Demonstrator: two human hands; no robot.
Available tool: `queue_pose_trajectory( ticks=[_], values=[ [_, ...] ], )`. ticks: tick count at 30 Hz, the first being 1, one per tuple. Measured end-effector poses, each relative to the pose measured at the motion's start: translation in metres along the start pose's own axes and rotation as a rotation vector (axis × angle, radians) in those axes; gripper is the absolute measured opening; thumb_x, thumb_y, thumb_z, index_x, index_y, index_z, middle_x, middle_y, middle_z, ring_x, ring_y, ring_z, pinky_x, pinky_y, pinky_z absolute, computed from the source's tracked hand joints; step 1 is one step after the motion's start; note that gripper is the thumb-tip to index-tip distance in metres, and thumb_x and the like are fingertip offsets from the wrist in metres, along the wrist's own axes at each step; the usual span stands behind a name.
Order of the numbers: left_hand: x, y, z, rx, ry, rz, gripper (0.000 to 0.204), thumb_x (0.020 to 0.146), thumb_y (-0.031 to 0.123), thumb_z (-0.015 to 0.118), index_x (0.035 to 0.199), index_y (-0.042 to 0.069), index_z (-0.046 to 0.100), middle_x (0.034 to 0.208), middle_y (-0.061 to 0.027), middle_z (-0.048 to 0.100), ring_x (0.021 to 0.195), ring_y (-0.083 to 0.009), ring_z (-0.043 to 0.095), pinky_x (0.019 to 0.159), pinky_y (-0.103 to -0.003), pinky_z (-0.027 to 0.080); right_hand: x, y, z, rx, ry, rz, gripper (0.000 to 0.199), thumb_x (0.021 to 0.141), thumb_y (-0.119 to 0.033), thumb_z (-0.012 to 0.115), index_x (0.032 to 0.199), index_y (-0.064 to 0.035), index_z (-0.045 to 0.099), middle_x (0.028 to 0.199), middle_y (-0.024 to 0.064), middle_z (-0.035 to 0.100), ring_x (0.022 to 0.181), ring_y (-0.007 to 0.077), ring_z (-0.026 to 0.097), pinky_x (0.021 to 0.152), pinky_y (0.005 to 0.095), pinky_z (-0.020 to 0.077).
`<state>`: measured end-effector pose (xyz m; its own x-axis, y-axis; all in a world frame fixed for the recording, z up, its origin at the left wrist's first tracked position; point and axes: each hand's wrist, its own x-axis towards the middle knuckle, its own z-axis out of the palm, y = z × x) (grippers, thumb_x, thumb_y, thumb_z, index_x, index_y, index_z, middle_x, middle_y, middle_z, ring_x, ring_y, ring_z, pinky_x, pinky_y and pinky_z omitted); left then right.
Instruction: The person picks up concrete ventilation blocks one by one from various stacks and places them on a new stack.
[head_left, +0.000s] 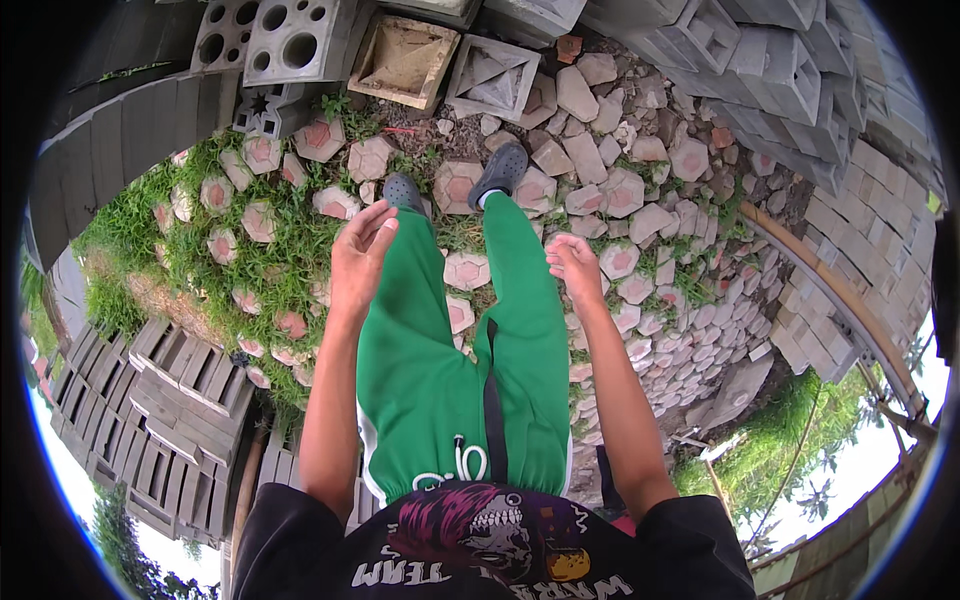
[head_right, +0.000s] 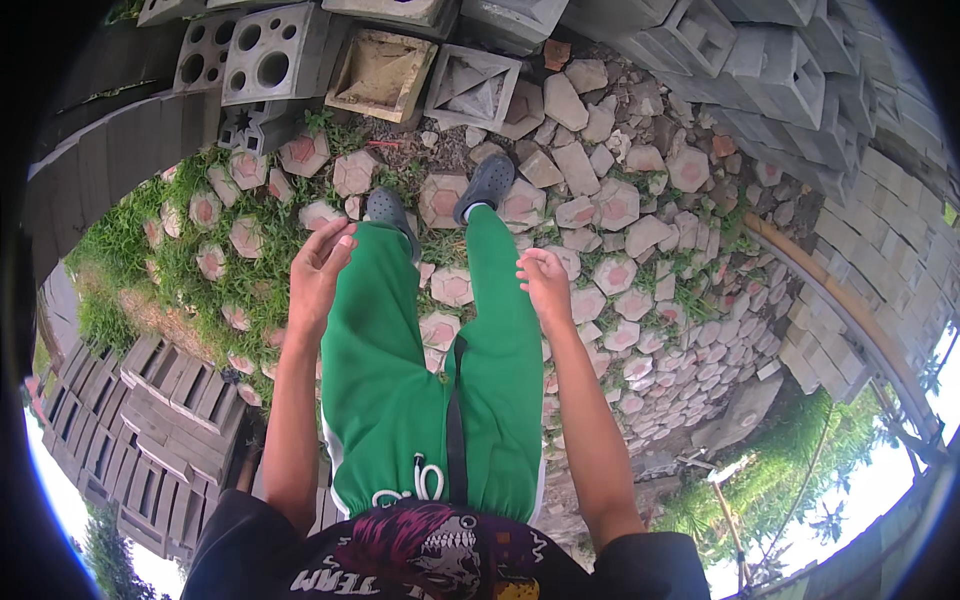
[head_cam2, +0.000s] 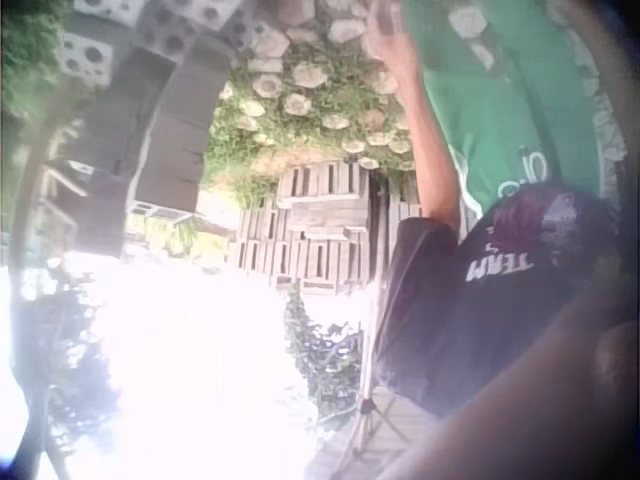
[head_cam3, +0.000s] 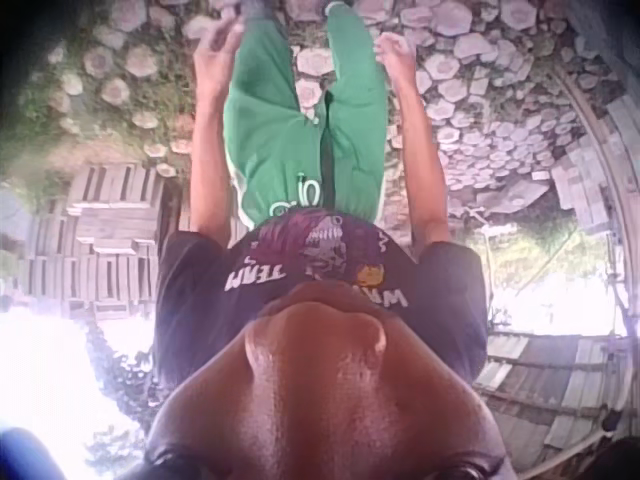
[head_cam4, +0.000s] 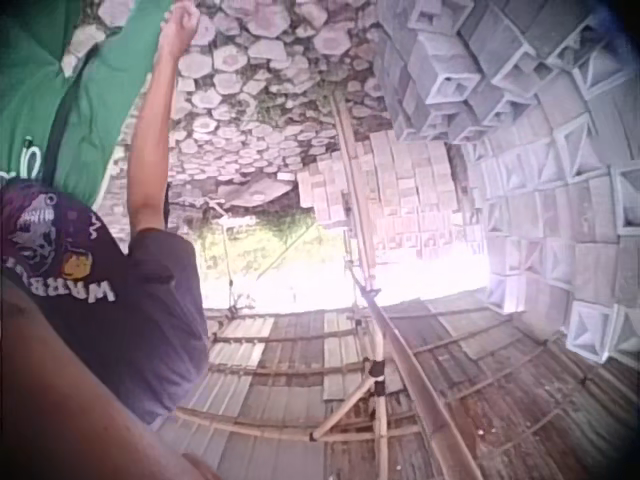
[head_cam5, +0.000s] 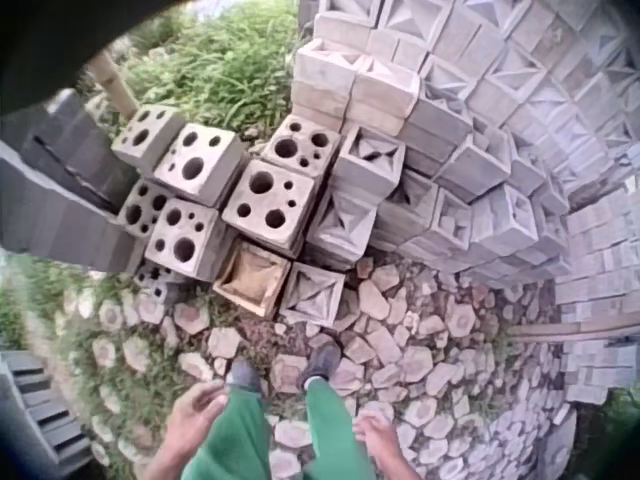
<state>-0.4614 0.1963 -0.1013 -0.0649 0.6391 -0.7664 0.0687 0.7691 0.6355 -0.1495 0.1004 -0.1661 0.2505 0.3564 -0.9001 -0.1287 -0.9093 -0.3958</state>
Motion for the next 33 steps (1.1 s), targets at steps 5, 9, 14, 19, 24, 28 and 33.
queue_pose_trajectory(
  ticks=[5, 9, 14, 19, 24, 28, 33],
  values=[
    [0.195, -0.098, 0.102, -0.290, -0.039, -0.392, 0.089, 0.082, 0.032, 0.071, 0.141, -0.009, 0.020, 0.138, -0.0201, 0.039, 0.121, -0.0284, 0.049, 0.097, -0.034, 0.043, 0.227, -0.019, 0.010, -0.580, 0.074, -0.169, 0.052, 0.082, -0.031, 0.064, 0.120, 0.0017, 0.048, 0.109, 0.0181, 0.062, 0.097, 0.0271, 0.061, 0.086, 0.0335, 0.0475],
    [0.351, -0.174, 0.154, -0.302, -0.074, -0.594, 0.075, 0.078, 0.031, 0.075, 0.134, -0.002, 0.036, 0.129, -0.0121, 0.041, 0.107, -0.0227, 0.052, 0.083, -0.031, 0.047, 0.368, -0.056, 0.056, -1.027, 0.303, -0.487, 0.073, 0.079, -0.030, 0.066, 0.137, -0.0027, 0.031, 0.137, 0.0232, 0.037, 0.127, 0.0359, 0.039, 0.103, 0.0417, 0.0362],
    [0.410, -0.182, 0.217, -0.333, 0.084, -0.504, 0.059, 0.075, 0.027, 0.076, 0.119, 0.000, 0.047, 0.108, -0.0095, 0.052, 0.093, -0.0192, 0.054, 0.080, -0.031, 0.049, 0.460, -0.131, 0.094, -1.090, 0.280, -1.160, 0.067, 0.075, -0.027, 0.063, 0.132, -0.0004, 0.041, 0.128, 0.0216, 0.048, 0.123, 0.0368, 0.043, 0.102, 0.0439, 0.0359],
    [0.423, -0.195, 0.237, -0.506, 0.338, -0.528, 0.051, 0.080, 0.024, 0.071, 0.118, -0.001, 0.049, 0.120, -0.0120, 0.051, 0.096, -0.0233, 0.057, 0.078, -0.035, 0.053, 0.488, -0.177, 0.141, -1.396, -0.086, -0.753, 0.051, 0.074, -0.038, 0.064, 0.113, -0.0060, 0.060, 0.110, 0.0214, 0.063, 0.105, 0.0371, 0.059, 0.088, 0.0450, 0.0481],
    [0.414, -0.183, 0.244, -0.578, 0.342, -0.620, 0.061, 0.080, 0.022, 0.069, 0.127, -0.002, 0.038, 0.125, -0.0172, 0.048, 0.105, -0.0273, 0.056, 0.080, -0.039, 0.055, 0.503, -0.181, 0.126, -1.392, -0.276, -0.803, 0.050, 0.072, -0.038, 0.066, 0.114, -0.0108, 0.061, 0.104, 0.0216, 0.065, 0.101, 0.0376, 0.060, 0.085, 0.0445, 0.0473],
    [0.409, -0.179, 0.232, -0.542, 0.384, -0.580, 0.059, 0.079, 0.019, 0.069, 0.124, -0.005, 0.038, 0.124, -0.0199, 0.048, 0.105, -0.0285, 0.057, 0.080, -0.040, 0.056, 0.492, -0.185, 0.121, -1.484, -0.264, -0.743, 0.064, 0.084, -0.039, 0.062, 0.132, -0.0009, 0.044, 0.119, 0.0254, 0.057, 0.113, 0.0388, 0.053, 0.096, 0.0441, 0.0420],
    [0.342, -0.203, 0.159, -0.238, 0.303, -0.386, 0.045, 0.077, 0.018, 0.066, 0.115, -0.003, 0.055, 0.110, -0.0180, 0.063, 0.100, -0.0306, 0.062, 0.086, -0.041, 0.050, 0.383, -0.168, 0.120, -1.360, -0.313, -0.627, 0.059, 0.085, -0.037, 0.062, 0.131, -0.0029, 0.045, 0.110, 0.0270, 0.061, 0.108, 0.0419, 0.056, 0.091, 0.0465, 0.0452]
  ],
)
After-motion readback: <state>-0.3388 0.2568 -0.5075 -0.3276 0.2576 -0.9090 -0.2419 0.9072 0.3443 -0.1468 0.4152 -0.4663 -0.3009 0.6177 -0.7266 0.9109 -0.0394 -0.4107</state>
